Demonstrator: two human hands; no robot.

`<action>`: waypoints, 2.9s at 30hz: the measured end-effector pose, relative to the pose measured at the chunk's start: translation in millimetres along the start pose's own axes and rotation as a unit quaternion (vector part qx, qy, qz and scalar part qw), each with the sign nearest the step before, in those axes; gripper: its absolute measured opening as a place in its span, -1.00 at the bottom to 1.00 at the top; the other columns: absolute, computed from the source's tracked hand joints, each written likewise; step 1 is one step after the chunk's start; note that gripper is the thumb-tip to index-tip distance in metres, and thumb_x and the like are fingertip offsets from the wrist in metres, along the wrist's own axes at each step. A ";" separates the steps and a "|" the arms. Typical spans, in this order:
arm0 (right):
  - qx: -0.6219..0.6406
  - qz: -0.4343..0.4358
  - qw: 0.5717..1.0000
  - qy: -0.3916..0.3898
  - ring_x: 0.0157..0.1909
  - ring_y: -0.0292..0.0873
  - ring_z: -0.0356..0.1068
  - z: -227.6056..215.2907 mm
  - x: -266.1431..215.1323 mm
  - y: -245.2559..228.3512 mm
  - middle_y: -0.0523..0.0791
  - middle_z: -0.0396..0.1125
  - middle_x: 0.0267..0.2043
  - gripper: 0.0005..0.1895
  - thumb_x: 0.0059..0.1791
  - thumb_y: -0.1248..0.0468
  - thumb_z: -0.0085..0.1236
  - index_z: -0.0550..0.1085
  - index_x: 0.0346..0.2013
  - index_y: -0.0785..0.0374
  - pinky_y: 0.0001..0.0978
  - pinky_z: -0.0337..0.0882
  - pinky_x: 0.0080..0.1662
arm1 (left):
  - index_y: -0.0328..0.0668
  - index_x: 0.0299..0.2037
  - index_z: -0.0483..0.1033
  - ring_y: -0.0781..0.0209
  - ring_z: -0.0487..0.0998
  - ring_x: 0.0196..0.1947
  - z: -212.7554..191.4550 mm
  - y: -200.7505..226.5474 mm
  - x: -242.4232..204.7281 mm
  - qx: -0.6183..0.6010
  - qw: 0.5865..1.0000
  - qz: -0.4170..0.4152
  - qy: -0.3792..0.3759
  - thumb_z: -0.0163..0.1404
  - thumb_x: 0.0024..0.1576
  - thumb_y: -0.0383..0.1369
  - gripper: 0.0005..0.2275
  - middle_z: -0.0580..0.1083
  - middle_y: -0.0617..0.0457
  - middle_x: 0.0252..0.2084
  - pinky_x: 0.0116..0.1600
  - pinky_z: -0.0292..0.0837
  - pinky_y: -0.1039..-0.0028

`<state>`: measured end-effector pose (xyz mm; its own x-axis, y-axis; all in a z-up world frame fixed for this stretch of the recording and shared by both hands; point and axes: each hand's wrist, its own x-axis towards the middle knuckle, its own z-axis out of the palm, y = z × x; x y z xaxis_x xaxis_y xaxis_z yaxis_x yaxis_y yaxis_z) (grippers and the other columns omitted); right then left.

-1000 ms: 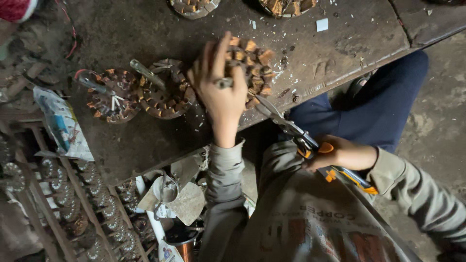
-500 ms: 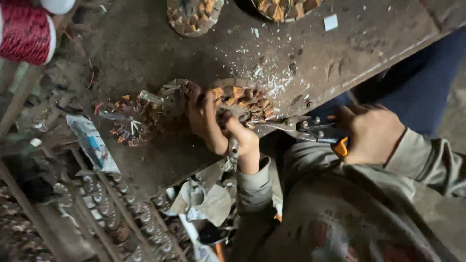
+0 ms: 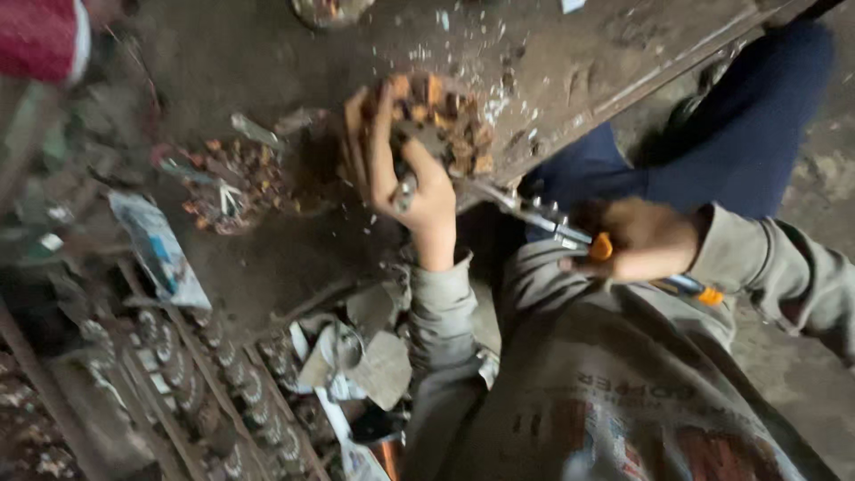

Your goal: The person uses pliers to trim excess copper wire from the slots of a motor stator. They rotate the stator and repeatedly cut protruding wire ends, leaving trimmed pieces on the workbench.

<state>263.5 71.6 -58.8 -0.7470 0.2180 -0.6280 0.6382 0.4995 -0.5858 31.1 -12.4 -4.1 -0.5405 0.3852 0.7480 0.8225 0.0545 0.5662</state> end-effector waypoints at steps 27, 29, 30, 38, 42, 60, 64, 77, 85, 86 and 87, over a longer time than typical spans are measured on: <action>-0.132 -0.185 0.862 0.453 -0.17 0.15 0.40 25.6 46.2 56.9 0.08 0.37 -0.26 -0.31 -0.55 0.09 0.29 0.44 -0.21 0.36 -0.01 0.35 -0.17 | -0.21 0.13 0.56 -0.03 0.54 0.17 6.6 -28.7 27.8 0.010 0.980 -0.145 -0.137 -0.07 0.20 -0.49 -0.69 0.55 -0.08 0.14 0.35 0.40 0.18; -0.062 -0.167 0.872 0.457 -0.12 0.17 0.39 44.0 25.7 54.3 0.10 0.36 -0.20 -0.28 -0.56 0.13 0.29 0.42 -0.16 0.37 0.00 0.34 -0.14 | -0.21 0.17 0.51 -0.04 0.50 0.18 -2.9 -31.8 20.4 0.049 0.978 -0.125 -0.157 -0.02 0.25 -0.42 -0.71 0.53 -0.11 0.16 0.33 0.37 0.19; -0.031 -0.161 0.869 0.467 -0.11 0.20 0.38 45.1 18.8 54.4 0.13 0.36 -0.17 -0.25 -0.55 0.15 0.29 0.41 -0.12 0.39 0.00 0.34 -0.12 | -0.22 0.19 0.49 -0.04 0.48 0.19 -4.3 -32.0 19.7 0.065 0.978 -0.113 -0.160 0.01 0.28 -0.38 -0.71 0.52 -0.12 0.17 0.33 0.35 0.19; 0.154 -0.095 0.855 0.485 -0.16 0.23 0.42 51.7 -21.1 25.3 0.14 0.39 -0.18 -0.29 -0.30 0.26 0.31 0.36 0.12 0.40 -0.06 0.42 -0.10 | -0.42 -0.20 0.44 0.18 0.33 -0.52 -60.1 63.3 -57.1 -0.048 0.933 -0.345 0.093 0.16 0.19 -0.30 -0.74 0.55 -0.18 -0.22 -0.36 0.17 0.48; 0.156 -0.205 0.848 0.463 -0.22 0.23 0.49 49.0 -21.2 6.8 0.15 0.41 -0.20 -0.23 -0.34 0.15 0.37 0.31 0.07 0.41 -0.13 0.47 -0.15 | -0.39 0.23 0.23 0.16 0.42 0.12 -58.7 87.0 -104.9 -0.324 0.840 -0.288 -0.327 0.23 -0.01 -0.40 -0.39 0.38 -0.13 0.12 0.20 0.36 0.35; 0.128 -0.244 0.829 0.486 -0.03 0.12 0.45 67.5 -9.4 9.5 0.12 0.38 -0.08 -0.34 -0.39 0.46 0.26 0.40 0.02 0.43 -0.22 0.44 0.02 | -0.31 -0.03 0.43 0.21 0.58 -0.01 3.9 91.8 -126.1 -0.374 0.885 -0.259 -0.102 0.28 0.13 -0.42 -0.69 0.53 0.01 -0.07 0.17 0.51 0.41; 0.267 -0.239 0.846 0.395 -0.22 -0.26 0.47 91.6 -5.8 25.4 -0.13 0.48 -0.25 -0.67 -0.13 0.43 0.26 0.49 -0.07 0.33 -0.46 0.44 -0.10 | -0.33 -0.04 0.56 0.22 0.66 -0.07 -27.3 73.3 -107.5 -0.261 0.879 -0.230 -0.325 0.31 0.05 -0.39 -0.68 0.61 -0.03 -0.09 0.09 0.55 0.44; 0.247 -0.192 0.910 0.271 -0.19 -0.32 0.40 105.8 -28.1 31.9 -0.15 0.48 -0.21 -0.61 -0.12 0.25 0.37 0.52 -0.05 0.31 -0.45 0.39 -0.08 | -0.18 0.00 0.62 0.08 0.55 0.23 -23.7 -42.8 30.7 -0.072 0.979 0.020 -0.191 0.18 0.24 -0.34 -0.81 0.57 0.04 0.15 0.35 0.39 0.31; 0.316 -0.083 0.925 0.193 -0.35 -0.31 0.27 111.3 -33.6 41.5 -0.16 0.39 -0.41 -0.77 -0.06 0.22 0.30 0.55 -0.22 0.31 -0.43 0.34 -0.24 | -0.27 -0.13 0.59 -0.08 0.49 0.20 -21.3 -25.1 19.7 0.016 0.988 0.050 -0.144 0.22 0.20 -0.26 -0.78 0.54 0.06 0.12 0.29 0.29 0.17; 0.329 -0.080 0.925 0.175 -0.36 -0.32 0.30 107.7 -33.1 42.1 -0.18 0.40 -0.43 -0.78 -0.06 0.22 0.29 0.55 -0.25 0.31 -0.43 0.35 -0.25 | -0.26 -0.18 0.58 -0.14 0.46 0.24 -20.2 -23.2 20.5 0.043 0.986 0.074 -0.140 0.21 0.19 -0.26 -0.79 0.54 0.05 0.13 0.30 0.24 0.11; 0.342 -0.076 0.923 0.157 -0.38 -0.32 0.32 104.1 -34.0 42.7 -0.19 0.42 -0.46 -0.80 -0.05 0.22 0.28 0.54 -0.28 0.31 -0.44 0.36 -0.26 | -0.25 -0.23 0.57 -0.20 0.44 0.27 -19.0 -22.6 20.7 0.069 0.984 0.098 -0.135 0.21 0.17 -0.26 -0.79 0.54 0.05 0.14 0.31 0.19 0.06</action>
<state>335.5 -1.9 -115.8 -0.7860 0.4745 -0.3963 0.4099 -0.0799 -0.9086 -2.1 -23.1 5.2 -0.3172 0.6307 0.7082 0.9326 0.0716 0.3539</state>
